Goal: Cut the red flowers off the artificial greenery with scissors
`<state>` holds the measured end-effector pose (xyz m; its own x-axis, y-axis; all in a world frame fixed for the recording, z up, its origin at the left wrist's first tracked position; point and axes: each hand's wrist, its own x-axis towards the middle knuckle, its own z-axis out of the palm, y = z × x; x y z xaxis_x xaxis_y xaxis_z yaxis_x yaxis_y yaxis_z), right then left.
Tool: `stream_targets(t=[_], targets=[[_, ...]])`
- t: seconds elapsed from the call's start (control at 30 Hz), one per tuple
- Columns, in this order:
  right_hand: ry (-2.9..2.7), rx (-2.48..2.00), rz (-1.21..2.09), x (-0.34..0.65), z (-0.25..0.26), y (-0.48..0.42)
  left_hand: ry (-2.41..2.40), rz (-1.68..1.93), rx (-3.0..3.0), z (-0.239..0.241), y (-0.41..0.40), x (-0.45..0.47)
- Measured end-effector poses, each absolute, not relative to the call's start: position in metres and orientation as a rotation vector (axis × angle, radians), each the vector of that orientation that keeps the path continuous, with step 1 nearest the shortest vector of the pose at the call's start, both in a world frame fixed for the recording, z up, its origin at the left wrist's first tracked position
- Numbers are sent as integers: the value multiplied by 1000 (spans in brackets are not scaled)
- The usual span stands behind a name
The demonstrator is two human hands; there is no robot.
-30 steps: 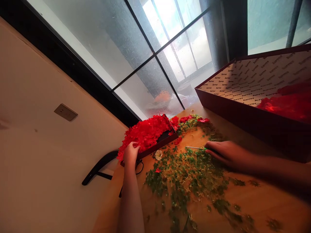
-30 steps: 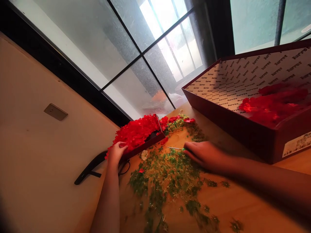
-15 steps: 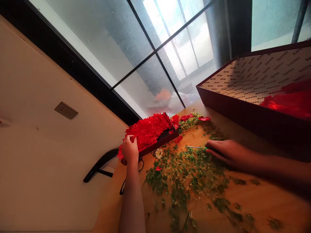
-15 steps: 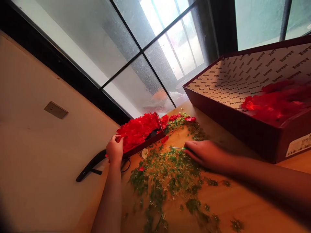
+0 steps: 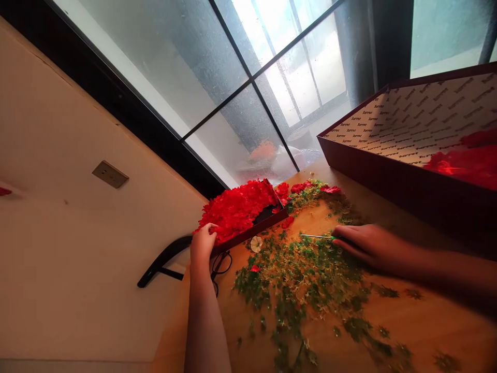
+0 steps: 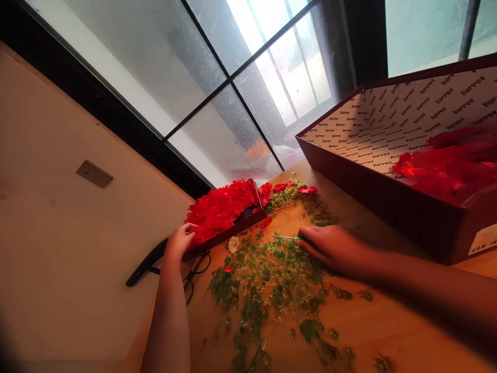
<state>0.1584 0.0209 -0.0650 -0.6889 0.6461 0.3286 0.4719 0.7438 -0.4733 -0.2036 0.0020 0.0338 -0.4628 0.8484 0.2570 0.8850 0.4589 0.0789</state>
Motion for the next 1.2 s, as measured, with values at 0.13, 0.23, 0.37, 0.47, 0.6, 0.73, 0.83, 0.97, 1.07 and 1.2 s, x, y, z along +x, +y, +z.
stream_targets(t=[0.13,0.23,0.37,0.47,0.6,0.73,0.83,0.97,1.07,1.2], targets=[[-2469,-845,508,159,-64,20,-2642,-194,-1687,28,4,-207],[-2443,-829,531,160,-64,19,-2712,-152,-1776,28,1,-205],[-2424,-824,557,161,-63,19,-2752,-180,-1804,36,-6,-202],[-2420,-831,569,161,-63,19,-2717,-269,-1755,43,-9,-198],[-2413,-840,603,162,-64,19,-2633,-395,-1822,57,-10,-181],[-2335,-871,686,162,-60,19,-2474,-550,-2141,67,-10,-140],[-2168,-949,797,161,-55,21,-2317,-597,-2425,59,-6,-101],[-1862,-999,1046,160,-44,20,-2092,-753,-2611,29,-1,-54],[-1675,-997,1315,159,-39,18,-1826,-835,-2675,8,-4,-30],[-1476,-919,1625,157,-42,17,-1386,-805,-2708,-5,-11,-18]])
